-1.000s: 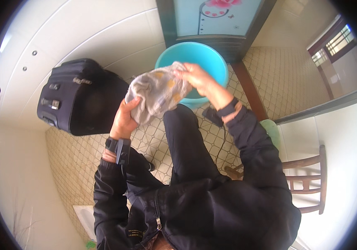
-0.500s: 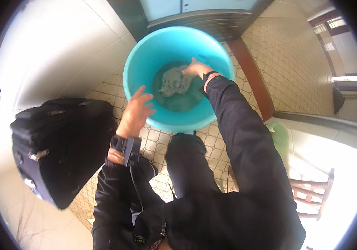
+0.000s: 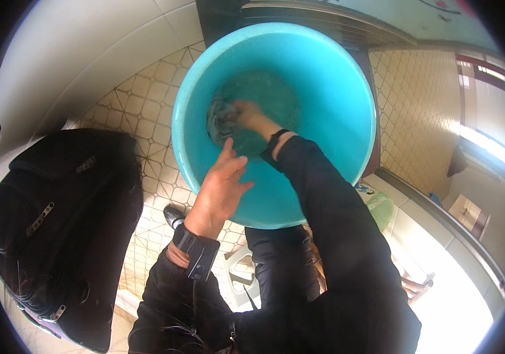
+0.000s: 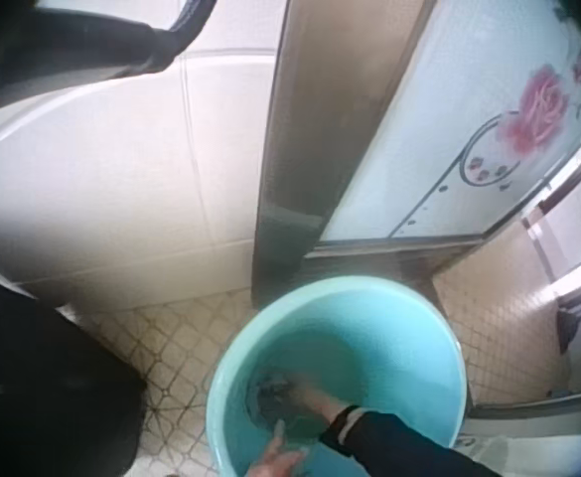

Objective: The person sits on the floor and wipes a black suitcase with a cloth, repeatedly dipping the cloth into a blue basin of water. They rotate the suitcase to clean multiple sides and continue wiping until the end of the clip.

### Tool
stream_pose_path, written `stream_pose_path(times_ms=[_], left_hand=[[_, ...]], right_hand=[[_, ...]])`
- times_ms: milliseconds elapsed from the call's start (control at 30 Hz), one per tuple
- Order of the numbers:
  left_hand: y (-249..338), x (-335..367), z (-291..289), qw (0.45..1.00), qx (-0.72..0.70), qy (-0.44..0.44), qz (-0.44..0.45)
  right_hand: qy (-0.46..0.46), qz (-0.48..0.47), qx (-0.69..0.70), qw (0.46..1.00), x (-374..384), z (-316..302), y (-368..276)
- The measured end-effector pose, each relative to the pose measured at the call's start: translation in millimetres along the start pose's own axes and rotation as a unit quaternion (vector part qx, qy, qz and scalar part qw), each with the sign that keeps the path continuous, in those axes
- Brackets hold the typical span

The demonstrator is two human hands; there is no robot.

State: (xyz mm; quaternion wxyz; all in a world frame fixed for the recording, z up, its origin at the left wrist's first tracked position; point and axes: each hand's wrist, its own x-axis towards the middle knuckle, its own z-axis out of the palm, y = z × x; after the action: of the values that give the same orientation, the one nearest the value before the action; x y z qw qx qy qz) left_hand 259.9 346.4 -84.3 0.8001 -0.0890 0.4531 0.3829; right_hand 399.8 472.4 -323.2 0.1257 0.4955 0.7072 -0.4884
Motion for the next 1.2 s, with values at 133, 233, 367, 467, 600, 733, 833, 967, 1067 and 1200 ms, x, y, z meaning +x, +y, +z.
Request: stream_pose_path(times_ms=[133, 233, 367, 467, 600, 733, 833, 967, 1067, 1200], left_hand=[[-10, 3, -10, 0.999, -0.028, 0.022, 0.034], [-17, 1, -12, 0.998, -0.041, 0.044, 0.032], [-17, 8, -8, 0.991, -0.105, 0.086, 0.008], [-11, 15, -3, 0.973, -0.159, 0.163, -0.024], [-6, 17, -3, 0.967, -0.249, 0.029, 0.048], [-14, 20, 8, 0.966, -0.212, 0.023, 0.149], [-23, 34, 26, 0.95, -0.244, 0.083, 0.177], [-27, 52, 30, 0.963, -0.185, 0.112, 0.16], [-31, 58, 27, 0.965, -0.166, 0.099, 0.175], [-32, 50, 17, 0.976, -0.07, 0.163, 0.126]], right_hand=[[0.161, 0.146, 0.127, 0.968, -23, -47, 28], [0.168, 0.187, 0.12, 0.96, -14, -35, 38], [-0.057, 0.088, 0.123, 0.987, -25, -1, -12], [-0.11, 0.082, 0.386, 0.912, -100, -25, -72], [-0.077, -0.183, 0.204, 0.959, -217, -80, -148], [0.034, -0.287, 0.181, 0.94, -235, -88, -180], [0.123, -0.269, 0.183, 0.938, -193, -72, -155], [0.062, -0.073, 0.23, 0.969, -128, -62, -78], [0.072, -0.064, 0.07, 0.993, -95, -61, -21], [0.104, 0.247, 0.096, 0.959, -69, -79, 41]])
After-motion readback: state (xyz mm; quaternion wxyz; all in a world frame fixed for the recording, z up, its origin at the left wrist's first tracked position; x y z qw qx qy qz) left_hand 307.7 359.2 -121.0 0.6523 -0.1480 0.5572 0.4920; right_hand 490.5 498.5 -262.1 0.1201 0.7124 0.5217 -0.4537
